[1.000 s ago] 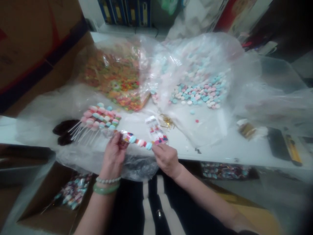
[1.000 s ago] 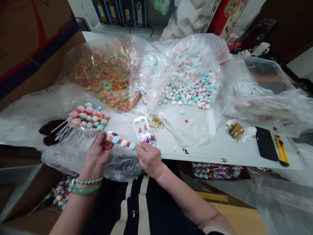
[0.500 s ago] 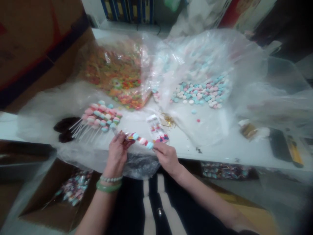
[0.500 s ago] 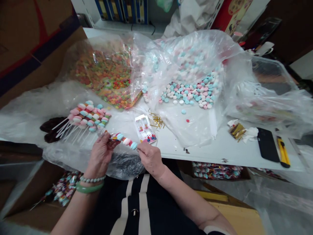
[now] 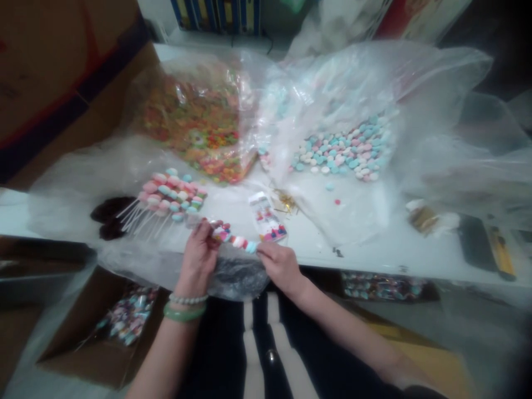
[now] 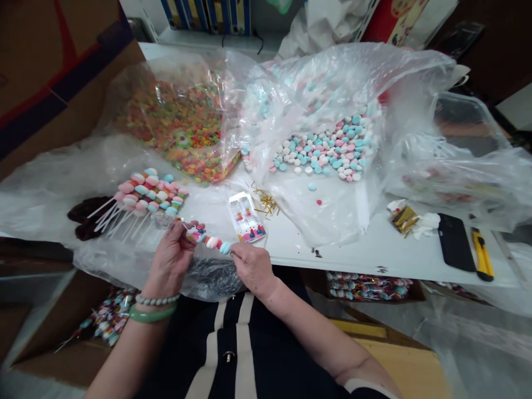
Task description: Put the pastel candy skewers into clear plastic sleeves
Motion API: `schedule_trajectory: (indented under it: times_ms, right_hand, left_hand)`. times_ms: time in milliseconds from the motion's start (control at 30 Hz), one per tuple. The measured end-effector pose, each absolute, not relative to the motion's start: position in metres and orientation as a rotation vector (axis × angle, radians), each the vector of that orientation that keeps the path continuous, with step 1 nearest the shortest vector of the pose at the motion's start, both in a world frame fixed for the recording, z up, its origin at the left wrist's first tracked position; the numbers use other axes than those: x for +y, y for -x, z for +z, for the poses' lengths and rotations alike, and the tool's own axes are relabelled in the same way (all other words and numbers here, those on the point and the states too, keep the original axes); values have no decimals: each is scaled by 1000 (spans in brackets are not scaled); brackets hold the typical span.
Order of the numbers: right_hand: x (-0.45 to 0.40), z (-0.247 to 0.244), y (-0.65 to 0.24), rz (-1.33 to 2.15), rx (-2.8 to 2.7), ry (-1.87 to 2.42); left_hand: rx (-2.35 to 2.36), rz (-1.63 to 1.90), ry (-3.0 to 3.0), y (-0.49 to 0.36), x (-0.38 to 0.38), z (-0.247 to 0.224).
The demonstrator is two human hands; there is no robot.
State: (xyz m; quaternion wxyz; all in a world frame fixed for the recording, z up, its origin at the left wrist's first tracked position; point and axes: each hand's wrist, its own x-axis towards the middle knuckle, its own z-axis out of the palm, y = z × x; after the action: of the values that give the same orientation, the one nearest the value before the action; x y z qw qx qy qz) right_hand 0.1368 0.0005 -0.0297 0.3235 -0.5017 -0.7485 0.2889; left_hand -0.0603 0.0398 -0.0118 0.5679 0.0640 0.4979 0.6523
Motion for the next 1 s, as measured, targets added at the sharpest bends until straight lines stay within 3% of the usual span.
schedule_trajectory:
  times_ms: [233, 433, 567, 667, 833, 933, 1000]
  right_hand:
    - [4, -27, -138, 1021, -1763, 1429]
    - [-2, -32, -134, 733, -1940, 1361]
    - [-4, -35, -129, 748, -1925, 1371]
    - [0, -32, -125, 1085, -1703, 1407]
    - [13, -29, -129, 2024, -788, 1415]
    - [16, -27, -131, 2163, -606, 1372]
    - [14, -25, -128, 2050, -740, 1401]
  left_hand:
    - [1213, 1466, -232, 53, 34, -13]
    - [1208, 1402, -295, 47, 33, -10]
    - [1154, 1347, -302, 44, 31, -10]
    - [1149, 1297, -266, 41, 30, -11]
    - [1180, 1218, -208, 45, 30, -18]
    - [1204, 1186, -226, 45, 29, -24]
    - [1183, 1174, -250, 43, 28, -25]
